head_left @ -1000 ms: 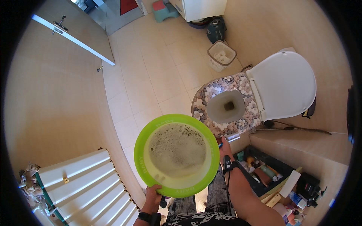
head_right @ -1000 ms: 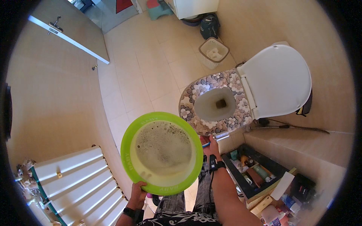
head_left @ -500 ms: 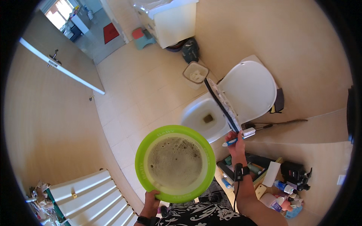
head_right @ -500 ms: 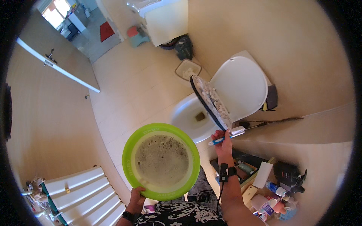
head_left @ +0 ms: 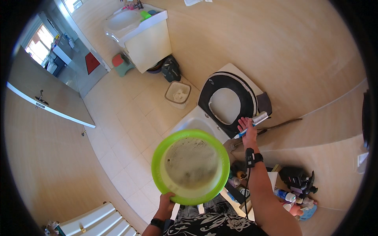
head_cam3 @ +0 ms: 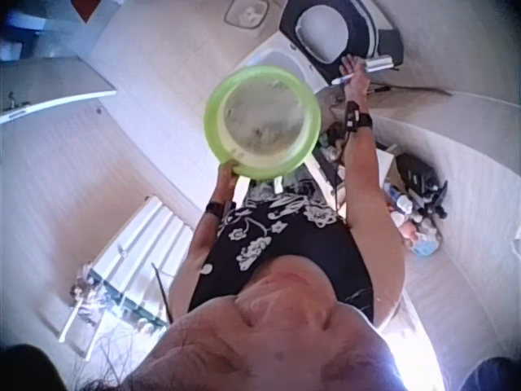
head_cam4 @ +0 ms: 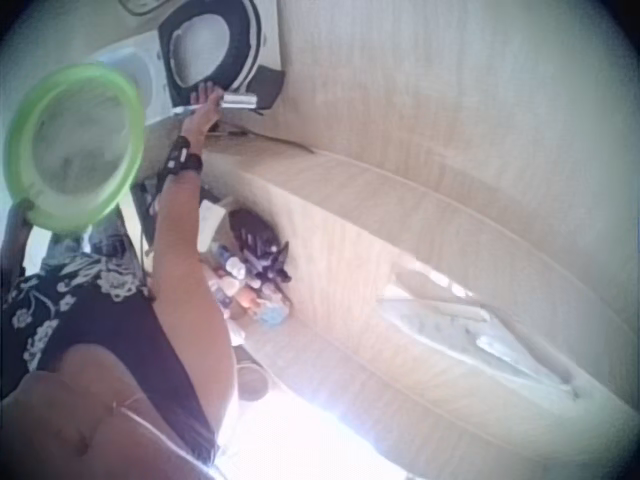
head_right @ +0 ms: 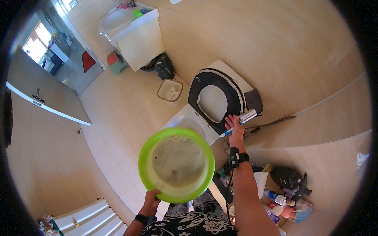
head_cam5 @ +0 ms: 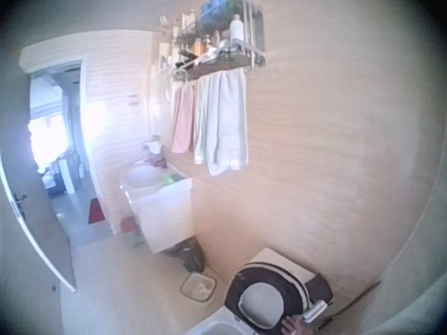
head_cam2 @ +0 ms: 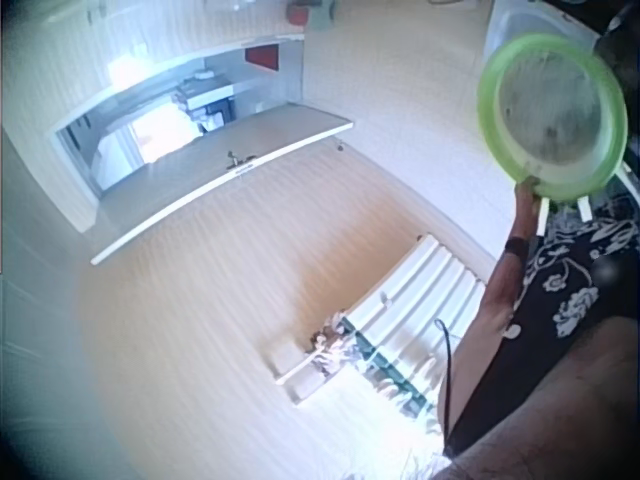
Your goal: The person pours soapy water from a green basin into a toilet, then uses a white brush to scrub the inside and outside of the green basin under running water from a tap, and finally rinses the basin.
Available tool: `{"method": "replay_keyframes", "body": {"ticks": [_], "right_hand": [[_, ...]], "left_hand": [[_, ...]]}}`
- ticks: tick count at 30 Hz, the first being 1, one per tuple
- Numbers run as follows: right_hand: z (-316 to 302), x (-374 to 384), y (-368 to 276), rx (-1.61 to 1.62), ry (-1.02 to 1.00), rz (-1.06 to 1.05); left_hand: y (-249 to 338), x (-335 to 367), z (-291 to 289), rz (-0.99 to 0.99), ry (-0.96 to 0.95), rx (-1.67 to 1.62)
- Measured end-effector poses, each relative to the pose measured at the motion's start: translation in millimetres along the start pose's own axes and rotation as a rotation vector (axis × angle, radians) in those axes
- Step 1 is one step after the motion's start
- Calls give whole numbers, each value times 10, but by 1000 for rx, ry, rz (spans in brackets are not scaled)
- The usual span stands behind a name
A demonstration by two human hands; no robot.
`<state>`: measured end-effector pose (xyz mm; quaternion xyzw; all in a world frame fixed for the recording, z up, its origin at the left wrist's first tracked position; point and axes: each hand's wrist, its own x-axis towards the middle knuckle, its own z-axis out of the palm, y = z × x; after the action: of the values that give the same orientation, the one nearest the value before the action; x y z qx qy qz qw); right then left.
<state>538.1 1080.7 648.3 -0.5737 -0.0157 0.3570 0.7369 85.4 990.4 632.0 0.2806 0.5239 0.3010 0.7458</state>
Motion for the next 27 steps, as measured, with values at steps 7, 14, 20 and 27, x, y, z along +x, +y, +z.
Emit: {"method": "replay_keyframes", "body": {"ticks": [7, 14, 20, 27], "right_hand": [[-536, -393, 564, -998, -229, 543], [-595, -627, 1273, -1227, -423, -17], [-598, -692, 1717, -1104, -348, 350], [-773, -595, 1957, -727, -383, 722]], "left_hand": [[-333, 473, -168, 267, -104, 479], [549, 732, 195, -323, 338, -25], [737, 1243, 72, -277, 435, 198], [1053, 1676, 405, -331, 432, 438]]}}
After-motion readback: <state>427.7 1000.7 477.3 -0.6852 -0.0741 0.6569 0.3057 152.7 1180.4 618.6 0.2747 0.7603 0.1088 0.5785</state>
